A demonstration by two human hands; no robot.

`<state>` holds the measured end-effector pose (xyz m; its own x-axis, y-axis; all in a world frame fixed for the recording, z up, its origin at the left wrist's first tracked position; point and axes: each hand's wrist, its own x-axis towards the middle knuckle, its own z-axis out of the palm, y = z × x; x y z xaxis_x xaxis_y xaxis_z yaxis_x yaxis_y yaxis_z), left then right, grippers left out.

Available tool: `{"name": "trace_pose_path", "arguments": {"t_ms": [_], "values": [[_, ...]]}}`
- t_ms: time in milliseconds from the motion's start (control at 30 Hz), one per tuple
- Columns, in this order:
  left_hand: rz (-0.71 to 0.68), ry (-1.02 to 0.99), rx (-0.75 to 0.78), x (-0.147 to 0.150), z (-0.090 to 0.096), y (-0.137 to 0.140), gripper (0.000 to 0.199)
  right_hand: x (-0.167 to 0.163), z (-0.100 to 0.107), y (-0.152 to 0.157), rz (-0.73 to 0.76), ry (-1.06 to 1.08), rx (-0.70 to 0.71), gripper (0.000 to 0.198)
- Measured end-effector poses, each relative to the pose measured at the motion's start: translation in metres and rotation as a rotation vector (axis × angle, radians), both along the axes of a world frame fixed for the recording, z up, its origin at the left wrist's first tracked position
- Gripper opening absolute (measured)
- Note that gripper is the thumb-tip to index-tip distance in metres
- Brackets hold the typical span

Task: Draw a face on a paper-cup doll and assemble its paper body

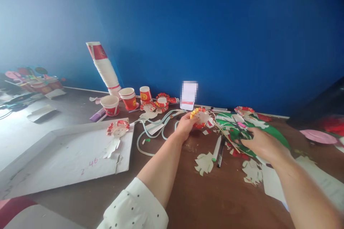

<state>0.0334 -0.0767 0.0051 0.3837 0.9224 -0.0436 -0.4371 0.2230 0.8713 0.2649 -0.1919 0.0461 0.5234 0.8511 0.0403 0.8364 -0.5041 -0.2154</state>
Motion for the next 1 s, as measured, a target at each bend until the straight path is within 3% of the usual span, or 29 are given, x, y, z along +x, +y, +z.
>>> {"name": "trace_pose_path", "arguments": {"t_ms": [167,367,467,533,633,733,867,1000], "values": [[-0.022,0.071,0.027,0.001,0.001,-0.002,0.031,-0.005,0.005,-0.003,0.113,0.054,-0.188,0.032],[0.003,0.069,0.064,-0.001,0.004,-0.005,0.046,-0.016,0.016,-0.007,0.069,-0.005,-0.216,0.026],[0.008,0.083,0.051,-0.001,0.003,-0.004,0.049,-0.024,0.017,-0.007,0.081,-0.046,-0.023,0.033],[-0.006,0.077,0.054,-0.001,0.002,-0.004,0.048,-0.038,0.016,-0.005,0.11,0.123,0.158,0.036],[-0.028,0.061,0.089,-0.001,0.001,-0.004,0.047,-0.07,0.007,0.001,0.194,0.712,0.26,0.035],[-0.035,0.09,0.132,-0.002,0.003,-0.006,0.044,-0.101,-0.009,0.009,0.071,1.254,0.41,0.038],[-0.036,0.104,0.138,-0.002,0.012,-0.01,0.043,-0.117,-0.026,0.021,-0.007,1.346,0.555,0.032],[-0.045,-0.02,0.045,-0.002,0.019,-0.015,0.057,-0.115,-0.029,0.027,-0.117,1.398,0.714,0.033]]}}
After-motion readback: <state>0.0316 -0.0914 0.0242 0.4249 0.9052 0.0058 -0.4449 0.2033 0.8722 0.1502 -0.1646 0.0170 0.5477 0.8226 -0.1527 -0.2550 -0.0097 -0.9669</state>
